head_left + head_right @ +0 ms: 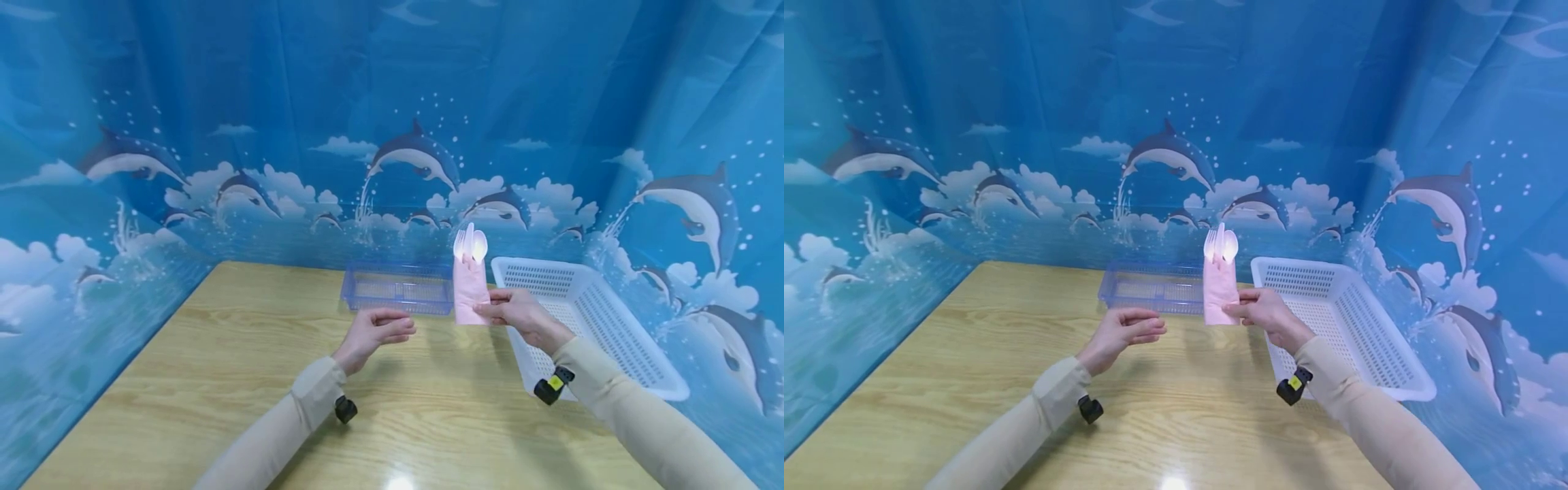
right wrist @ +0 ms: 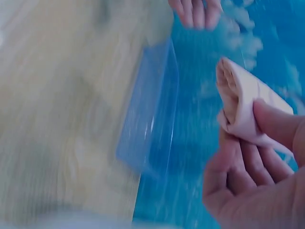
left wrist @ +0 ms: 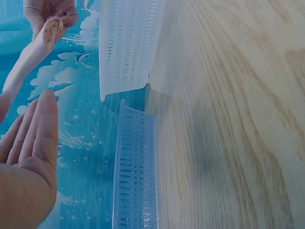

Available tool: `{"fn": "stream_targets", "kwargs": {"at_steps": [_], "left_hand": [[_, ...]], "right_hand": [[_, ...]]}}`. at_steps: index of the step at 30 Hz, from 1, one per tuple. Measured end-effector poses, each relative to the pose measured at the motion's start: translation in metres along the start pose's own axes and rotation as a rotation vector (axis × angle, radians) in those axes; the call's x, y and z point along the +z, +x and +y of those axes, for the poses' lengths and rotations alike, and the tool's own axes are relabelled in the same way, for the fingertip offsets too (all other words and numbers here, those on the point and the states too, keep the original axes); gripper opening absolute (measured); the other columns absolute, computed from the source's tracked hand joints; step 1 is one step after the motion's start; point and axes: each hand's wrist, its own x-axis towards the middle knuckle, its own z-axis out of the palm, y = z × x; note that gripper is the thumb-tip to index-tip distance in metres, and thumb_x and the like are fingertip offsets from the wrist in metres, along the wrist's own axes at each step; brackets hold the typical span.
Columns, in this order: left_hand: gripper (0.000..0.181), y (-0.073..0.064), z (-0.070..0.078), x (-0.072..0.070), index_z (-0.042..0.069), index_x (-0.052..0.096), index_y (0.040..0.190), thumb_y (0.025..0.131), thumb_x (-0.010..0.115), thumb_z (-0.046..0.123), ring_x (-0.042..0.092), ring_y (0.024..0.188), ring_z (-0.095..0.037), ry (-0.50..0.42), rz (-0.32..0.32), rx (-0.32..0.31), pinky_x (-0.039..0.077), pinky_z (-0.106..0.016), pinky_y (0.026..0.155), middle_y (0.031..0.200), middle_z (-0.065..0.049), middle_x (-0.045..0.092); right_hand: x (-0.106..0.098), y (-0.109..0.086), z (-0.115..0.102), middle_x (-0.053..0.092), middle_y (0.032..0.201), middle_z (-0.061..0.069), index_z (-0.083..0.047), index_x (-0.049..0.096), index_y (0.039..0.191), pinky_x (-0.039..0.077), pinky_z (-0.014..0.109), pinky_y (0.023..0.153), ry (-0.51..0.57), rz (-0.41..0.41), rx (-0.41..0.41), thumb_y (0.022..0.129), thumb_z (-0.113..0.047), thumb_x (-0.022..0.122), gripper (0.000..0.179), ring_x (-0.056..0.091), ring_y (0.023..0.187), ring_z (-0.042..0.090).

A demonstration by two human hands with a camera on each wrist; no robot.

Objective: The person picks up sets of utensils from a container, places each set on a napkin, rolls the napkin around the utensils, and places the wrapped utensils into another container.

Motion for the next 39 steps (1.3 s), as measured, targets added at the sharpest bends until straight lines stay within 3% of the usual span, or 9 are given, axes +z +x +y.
{"fn": "stream_targets", "kwargs": {"at_steps": [5, 12, 22, 29, 39], "left_hand": [[0.036, -0.002, -0.001, -0.002, -0.005, 0.063, 0.120, 0.089, 0.071, 0.012, 0.072, 0.098, -0.024, 0.007, 0.007, -0.016, 0.057, -0.041, 0.090, 0.118, -0.028, 0.065], [0.035, -0.002, -0.005, -0.007, -0.005, 0.064, 0.118, 0.090, 0.070, 0.014, 0.072, 0.096, -0.022, 0.017, 0.012, -0.018, 0.058, -0.041, 0.088, 0.115, -0.026, 0.067], [0.026, -0.004, -0.004, -0.009, -0.005, 0.065, 0.111, 0.091, 0.069, 0.012, 0.073, 0.089, -0.022, 0.010, 0.010, -0.011, 0.059, -0.042, 0.085, 0.101, -0.019, 0.072], [0.023, -0.006, -0.007, -0.009, -0.004, 0.066, 0.108, 0.092, 0.068, 0.013, 0.074, 0.084, -0.021, 0.015, 0.017, -0.011, 0.060, -0.039, 0.079, 0.103, -0.026, 0.070], [0.025, -0.008, -0.006, -0.011, -0.006, 0.064, 0.110, 0.094, 0.065, 0.014, 0.073, 0.077, -0.017, 0.017, 0.029, -0.008, 0.061, -0.033, 0.073, 0.089, -0.008, 0.073]], "right_hand": [[-0.035, 0.010, 0.010, 0.069, 0.082, -0.006, 0.007, 0.053, 0.133, 0.055, 0.025, 0.067, 0.030, -0.025, 0.042, 0.092, -0.019, 0.070, 0.052, 0.060, 0.071, 0.008], [-0.080, 0.022, 0.029, 0.068, 0.080, -0.007, 0.006, 0.047, 0.139, 0.054, 0.024, 0.067, -0.005, -0.021, 0.089, 0.092, -0.024, 0.070, 0.060, 0.058, 0.071, 0.008], [-0.127, 0.041, 0.053, 0.066, 0.082, -0.003, 0.005, 0.048, 0.132, 0.056, 0.026, 0.071, -0.037, -0.089, 0.210, 0.095, -0.026, 0.066, 0.051, 0.059, 0.072, 0.010], [-0.133, 0.052, 0.067, 0.066, 0.084, 0.001, 0.007, 0.051, 0.123, 0.057, 0.027, 0.073, -0.112, -0.169, 0.280, 0.098, -0.018, 0.061, 0.037, 0.060, 0.074, 0.012], [-0.118, 0.060, 0.083, 0.062, 0.077, 0.004, 0.004, 0.061, 0.097, 0.056, 0.026, 0.069, -0.311, -0.199, 0.381, 0.095, -0.009, 0.060, 0.013, 0.057, 0.068, 0.012]]}}
